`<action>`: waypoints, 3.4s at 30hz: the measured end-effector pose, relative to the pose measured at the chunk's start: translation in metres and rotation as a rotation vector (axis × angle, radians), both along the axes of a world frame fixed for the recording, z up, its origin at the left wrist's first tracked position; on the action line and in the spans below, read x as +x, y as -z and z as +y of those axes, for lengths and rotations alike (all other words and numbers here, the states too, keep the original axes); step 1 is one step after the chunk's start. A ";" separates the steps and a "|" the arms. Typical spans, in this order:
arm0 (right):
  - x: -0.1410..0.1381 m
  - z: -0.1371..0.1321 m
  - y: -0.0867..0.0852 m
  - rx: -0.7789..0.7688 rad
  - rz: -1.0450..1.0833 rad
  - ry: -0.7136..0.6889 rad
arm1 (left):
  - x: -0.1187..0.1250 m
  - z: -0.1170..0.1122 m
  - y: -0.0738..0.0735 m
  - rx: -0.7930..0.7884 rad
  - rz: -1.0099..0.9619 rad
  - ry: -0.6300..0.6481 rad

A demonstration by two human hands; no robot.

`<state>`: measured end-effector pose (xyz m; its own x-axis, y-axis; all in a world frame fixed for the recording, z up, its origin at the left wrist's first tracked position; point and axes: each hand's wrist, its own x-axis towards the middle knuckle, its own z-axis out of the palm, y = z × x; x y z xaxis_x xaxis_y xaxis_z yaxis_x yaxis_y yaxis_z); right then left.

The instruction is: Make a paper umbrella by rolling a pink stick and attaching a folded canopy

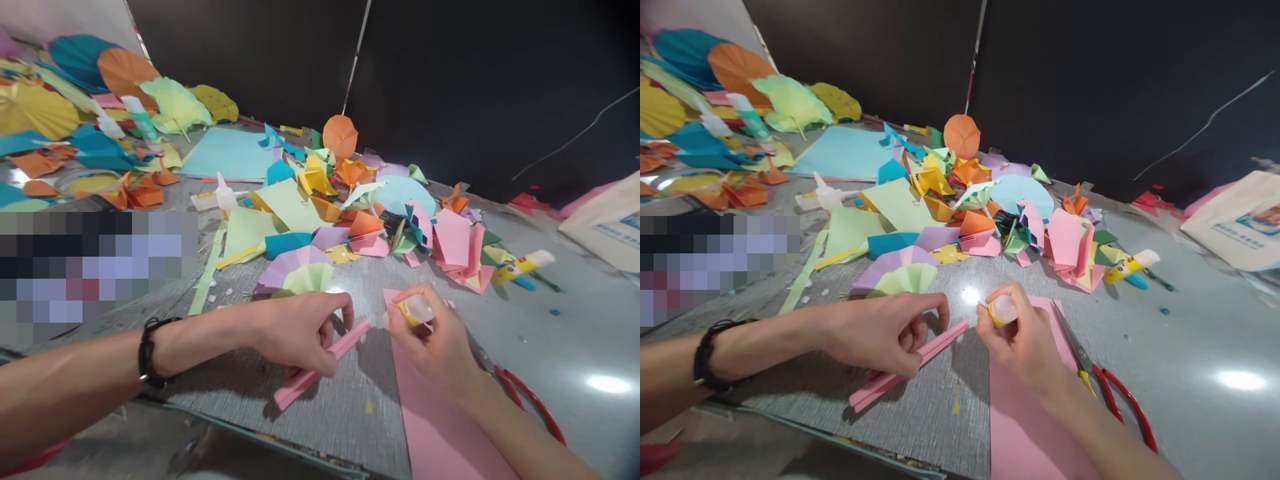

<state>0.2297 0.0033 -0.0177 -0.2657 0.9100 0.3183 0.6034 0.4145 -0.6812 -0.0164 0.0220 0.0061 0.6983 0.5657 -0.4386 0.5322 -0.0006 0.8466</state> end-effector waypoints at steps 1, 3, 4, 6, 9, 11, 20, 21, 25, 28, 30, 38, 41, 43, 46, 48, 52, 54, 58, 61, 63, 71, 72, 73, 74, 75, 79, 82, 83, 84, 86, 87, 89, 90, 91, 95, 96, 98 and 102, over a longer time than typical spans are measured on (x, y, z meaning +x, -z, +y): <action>0.000 0.001 0.000 0.007 0.015 0.013 | 0.000 0.000 0.001 -0.007 0.000 0.000; 0.000 0.002 0.000 0.021 0.038 0.032 | 0.000 0.000 0.001 -0.015 0.001 0.001; -0.001 0.003 0.000 0.022 0.041 0.033 | 0.000 0.000 0.001 -0.020 0.001 0.002; 0.000 0.003 0.000 0.020 0.028 0.020 | -0.001 0.000 0.001 -0.024 -0.002 0.003; 0.001 0.001 0.003 0.059 0.018 -0.009 | -0.001 0.000 0.000 -0.013 -0.009 0.004; 0.001 -0.001 0.005 0.105 0.048 -0.007 | -0.001 0.001 -0.001 -0.007 -0.008 0.007; 0.000 -0.002 0.004 0.074 0.024 0.031 | -0.001 0.000 -0.005 0.007 0.022 0.016; 0.001 -0.003 0.005 0.088 0.024 0.044 | -0.001 0.001 -0.005 0.008 0.025 0.015; 0.001 -0.005 0.005 0.078 0.085 0.013 | -0.001 0.001 -0.005 0.004 0.025 0.014; -0.002 -0.008 0.002 0.018 0.175 -0.045 | -0.001 0.000 -0.005 0.001 0.017 0.015; -0.004 -0.010 0.001 -0.033 0.216 -0.038 | -0.001 0.000 -0.005 -0.003 0.012 0.009; -0.007 -0.011 0.009 -0.306 0.429 -0.055 | 0.000 0.000 0.001 -0.043 -0.029 0.000; -0.010 -0.010 0.006 -0.321 0.427 -0.077 | 0.001 -0.001 0.006 -0.080 -0.083 -0.010; -0.012 -0.010 0.003 -0.329 0.425 -0.086 | 0.001 -0.002 0.009 -0.101 -0.115 -0.016; -0.015 -0.010 -0.002 -0.342 0.431 -0.117 | 0.003 -0.003 0.012 -0.136 -0.153 -0.025; -0.017 -0.010 -0.004 -0.351 0.428 -0.122 | 0.003 -0.003 0.013 -0.164 -0.167 -0.028; -0.018 -0.009 -0.005 -0.380 0.428 -0.115 | 0.004 -0.004 0.015 -0.164 -0.160 -0.041; -0.017 -0.009 -0.003 -0.399 0.421 -0.112 | 0.004 -0.004 0.016 -0.158 -0.164 -0.042; -0.013 -0.010 0.003 -0.412 0.386 -0.107 | 0.006 -0.004 0.015 -0.181 -0.183 -0.054; -0.011 -0.011 0.005 -0.424 0.380 -0.105 | 0.007 -0.004 0.014 -0.227 -0.203 -0.061; -0.011 -0.011 0.005 -0.420 0.381 -0.097 | 0.007 -0.004 0.013 -0.239 -0.210 -0.061; -0.014 -0.010 0.000 -0.389 0.340 -0.081 | 0.006 -0.003 0.014 -0.206 -0.220 -0.045; -0.014 -0.010 0.000 -0.377 0.335 -0.079 | 0.006 -0.003 0.015 -0.206 -0.221 -0.045; -0.014 -0.010 0.000 -0.366 0.334 -0.078 | 0.006 -0.003 0.014 -0.199 -0.219 -0.043; -0.014 -0.010 0.000 -0.363 0.333 -0.077 | 0.006 -0.003 0.014 -0.185 -0.214 -0.041; -0.014 -0.010 0.000 -0.361 0.332 -0.078 | 0.006 -0.003 0.014 -0.169 -0.208 -0.038; -0.013 -0.011 0.002 -0.368 0.310 -0.075 | 0.006 -0.002 0.012 -0.160 -0.190 -0.033; -0.012 -0.011 0.003 -0.363 0.295 -0.069 | 0.006 -0.003 0.013 -0.171 -0.190 -0.042; -0.012 -0.011 0.003 -0.359 0.295 -0.067 | 0.006 -0.003 0.013 -0.174 -0.193 -0.045; -0.012 -0.011 0.003 -0.354 0.296 -0.067 | 0.006 -0.003 0.013 -0.181 -0.197 -0.048; -0.011 -0.010 0.002 -0.347 0.297 -0.067 | 0.006 -0.003 0.013 -0.198 -0.206 -0.050; -0.010 -0.010 0.002 -0.344 0.297 -0.068 | 0.006 -0.003 0.013 -0.204 -0.210 -0.049; -0.009 -0.008 0.003 -0.334 0.294 -0.068 | 0.006 -0.003 0.013 -0.215 -0.216 -0.046; -0.008 -0.008 0.003 -0.327 0.289 -0.065 | 0.006 -0.003 0.013 -0.220 -0.219 -0.045; -0.007 -0.007 0.003 -0.323 0.281 -0.059 | 0.006 -0.003 0.013 -0.223 -0.222 -0.046; -0.005 -0.007 0.004 -0.292 0.264 -0.034 | 0.006 -0.003 0.014 -0.221 -0.224 -0.054; -0.005 -0.007 0.003 -0.288 0.262 -0.032 | 0.006 -0.004 0.014 -0.219 -0.224 -0.057; -0.006 -0.007 0.002 -0.290 0.256 -0.033 | 0.006 -0.004 0.015 -0.215 -0.224 -0.059; -0.007 -0.006 0.001 -0.259 0.222 -0.018 | 0.006 -0.004 0.013 -0.195 -0.217 -0.060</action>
<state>0.2226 -0.0023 -0.0182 -0.2321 0.9641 0.1293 0.4225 0.2197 -0.8793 -0.0108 0.0184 -0.0071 0.7559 0.5282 -0.3869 0.3327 0.1991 0.9218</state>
